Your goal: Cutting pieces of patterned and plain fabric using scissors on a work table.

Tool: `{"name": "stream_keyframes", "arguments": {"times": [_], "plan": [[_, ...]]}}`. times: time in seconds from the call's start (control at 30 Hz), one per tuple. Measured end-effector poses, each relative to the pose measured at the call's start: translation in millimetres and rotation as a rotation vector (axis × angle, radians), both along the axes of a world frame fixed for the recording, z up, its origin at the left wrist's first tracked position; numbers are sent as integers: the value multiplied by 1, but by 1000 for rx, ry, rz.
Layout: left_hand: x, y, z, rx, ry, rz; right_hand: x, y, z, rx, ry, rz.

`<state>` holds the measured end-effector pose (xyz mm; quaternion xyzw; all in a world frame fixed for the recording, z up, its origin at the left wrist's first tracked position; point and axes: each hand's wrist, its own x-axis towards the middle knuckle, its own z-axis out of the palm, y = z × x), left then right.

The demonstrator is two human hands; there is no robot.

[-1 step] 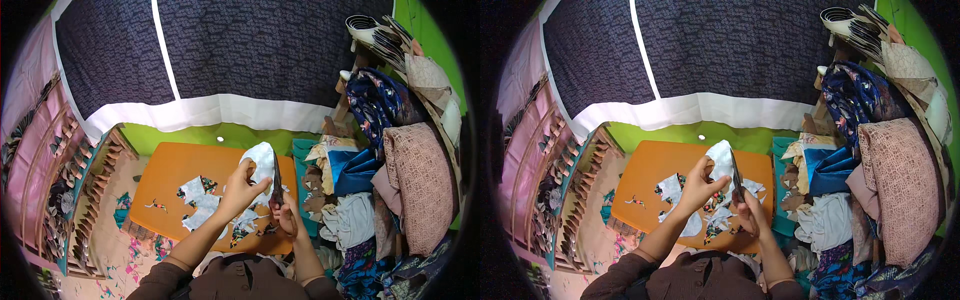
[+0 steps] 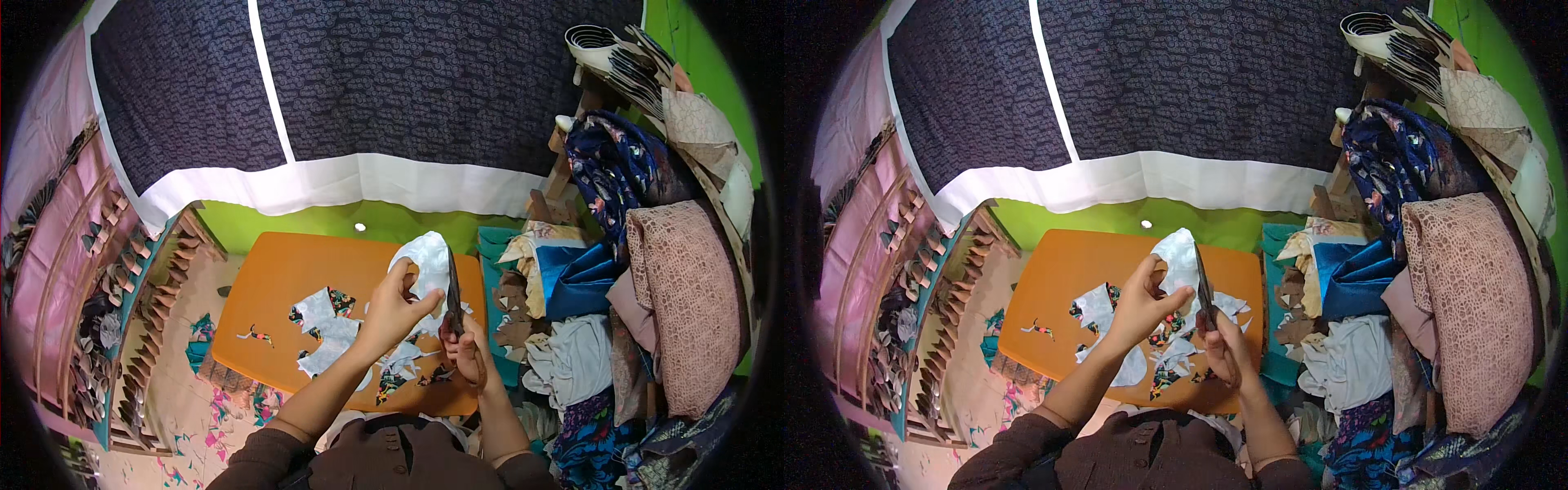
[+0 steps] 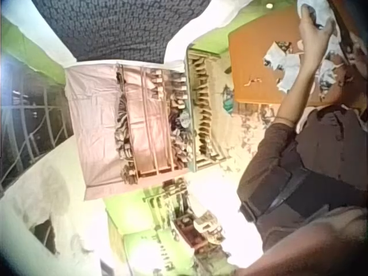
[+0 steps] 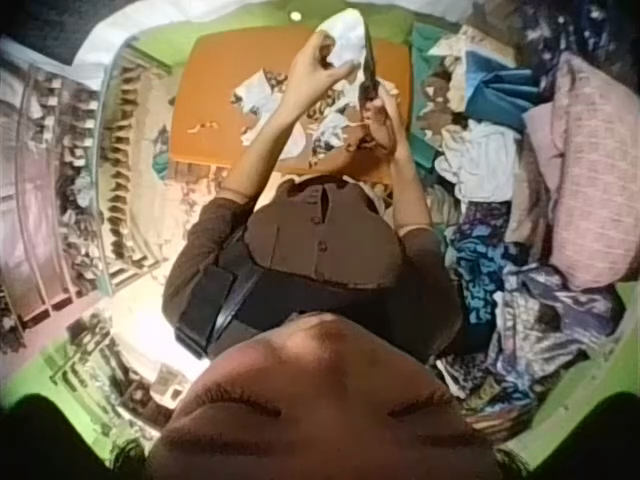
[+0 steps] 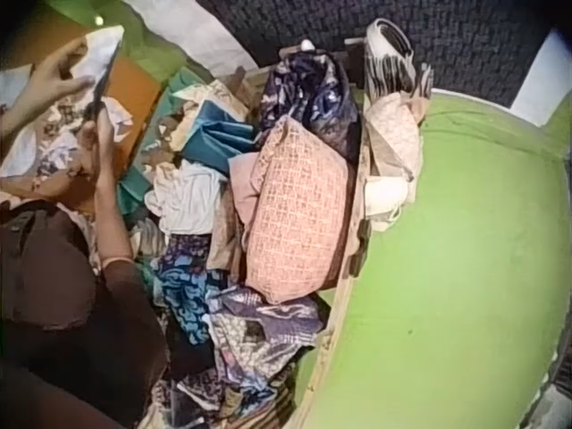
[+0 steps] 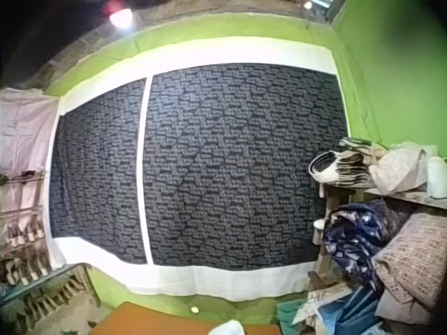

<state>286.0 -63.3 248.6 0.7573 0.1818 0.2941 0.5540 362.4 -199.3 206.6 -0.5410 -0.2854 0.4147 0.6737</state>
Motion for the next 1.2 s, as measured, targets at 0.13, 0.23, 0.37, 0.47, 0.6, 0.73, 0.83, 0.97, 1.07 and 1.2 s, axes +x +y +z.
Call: {"name": "stream_keyframes", "arguments": {"times": [0.13, 0.23, 0.37, 0.47, 0.6, 0.73, 0.83, 0.97, 1.07, 1.2], "plan": [[1, -3, 5, -123, -39, -10, 0, -3, -3, -18, -136, -7], [1, -1, 1, -62, 3, -22, 0, -1, -4, 41, -171, -12], [1, -1, -1, -80, -50, -57, 2, 2, -2, 99, -88, -13], [-2, -4, 8, -79, 55, -38, 3, -3, 0, 34, -95, -15], [-2, -3, 7, -53, 73, -27, -1, -6, 5, -16, -40, 3], [4, -7, 3, -175, -176, 7, 2, -2, -3, 20, -13, -10], [9, -7, 2, -217, -311, 45, 4, -4, -9, 29, -32, 47], [14, -8, -2, -259, -392, 128, -1, 0, -8, -48, 23, 34], [17, -12, -3, -306, -452, 180, -3, 0, -7, -64, 168, 95], [17, -15, -8, -252, -425, 192, -7, 3, -10, 102, -66, -7]]}}
